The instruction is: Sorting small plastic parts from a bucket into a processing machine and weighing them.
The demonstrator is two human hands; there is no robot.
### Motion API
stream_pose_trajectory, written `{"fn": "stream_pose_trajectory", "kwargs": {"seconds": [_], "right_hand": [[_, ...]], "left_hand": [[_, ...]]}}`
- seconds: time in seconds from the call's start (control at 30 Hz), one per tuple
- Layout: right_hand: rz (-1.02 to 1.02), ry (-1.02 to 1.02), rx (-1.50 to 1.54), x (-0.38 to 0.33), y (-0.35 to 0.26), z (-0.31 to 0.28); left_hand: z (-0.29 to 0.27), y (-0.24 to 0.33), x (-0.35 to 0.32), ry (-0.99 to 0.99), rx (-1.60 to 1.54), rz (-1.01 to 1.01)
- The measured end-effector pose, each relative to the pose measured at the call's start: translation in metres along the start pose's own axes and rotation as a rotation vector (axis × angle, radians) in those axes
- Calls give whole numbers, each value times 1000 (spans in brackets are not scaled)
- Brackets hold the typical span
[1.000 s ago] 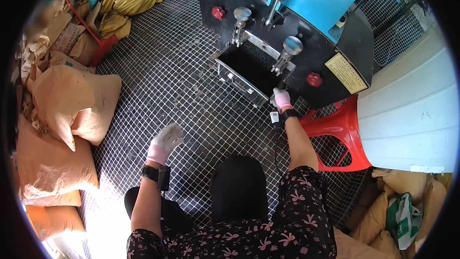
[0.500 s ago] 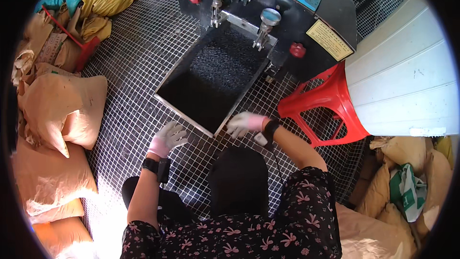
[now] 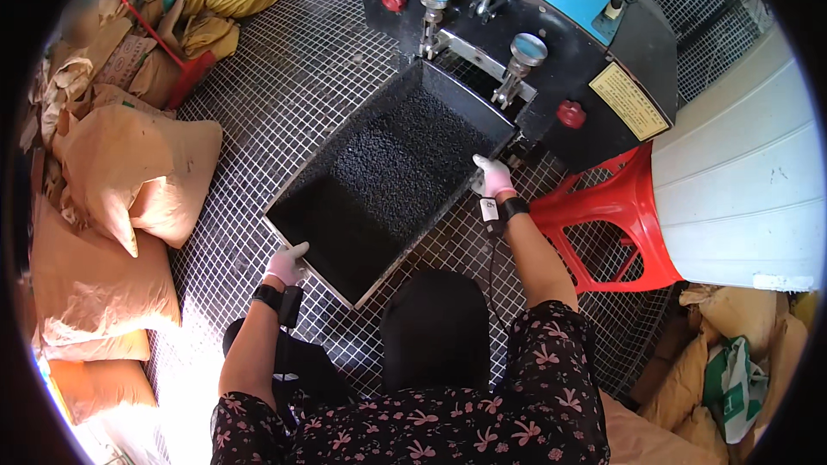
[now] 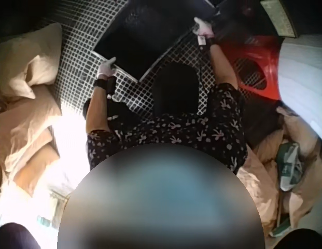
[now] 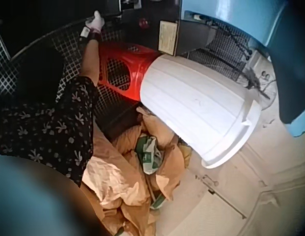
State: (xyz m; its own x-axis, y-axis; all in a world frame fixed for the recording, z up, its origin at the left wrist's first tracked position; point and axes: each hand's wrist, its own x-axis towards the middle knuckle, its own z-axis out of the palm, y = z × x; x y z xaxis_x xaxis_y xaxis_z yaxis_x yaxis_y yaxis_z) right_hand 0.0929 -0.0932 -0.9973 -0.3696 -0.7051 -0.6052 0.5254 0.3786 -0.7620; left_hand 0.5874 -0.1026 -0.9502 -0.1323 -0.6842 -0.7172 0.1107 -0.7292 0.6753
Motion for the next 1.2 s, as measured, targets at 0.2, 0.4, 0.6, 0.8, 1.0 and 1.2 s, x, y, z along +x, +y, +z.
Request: {"fn": "stream_pose_trajectory", "kwargs": {"seconds": [0.2,0.4,0.6,0.8,1.0,1.2], "right_hand": [[-62,17,-5,-20,16,32],[-504,-130,-943,-103,3,61],[-409,-218,-1368,-169,-30,134],[-432,-329,-1216,-277,-62,191],[136,-162,-410,-356,-136,246],[-1132,-441,-1134,-486,-299,309]], "left_hand": [[-31,7,-17,70,107,139],[-25,92,-118,252,212,278],[-56,150,-221,346,220,265],[-97,187,-324,464,210,299],[-92,272,-457,572,307,412],[-73,378,-600,543,215,670]]}}
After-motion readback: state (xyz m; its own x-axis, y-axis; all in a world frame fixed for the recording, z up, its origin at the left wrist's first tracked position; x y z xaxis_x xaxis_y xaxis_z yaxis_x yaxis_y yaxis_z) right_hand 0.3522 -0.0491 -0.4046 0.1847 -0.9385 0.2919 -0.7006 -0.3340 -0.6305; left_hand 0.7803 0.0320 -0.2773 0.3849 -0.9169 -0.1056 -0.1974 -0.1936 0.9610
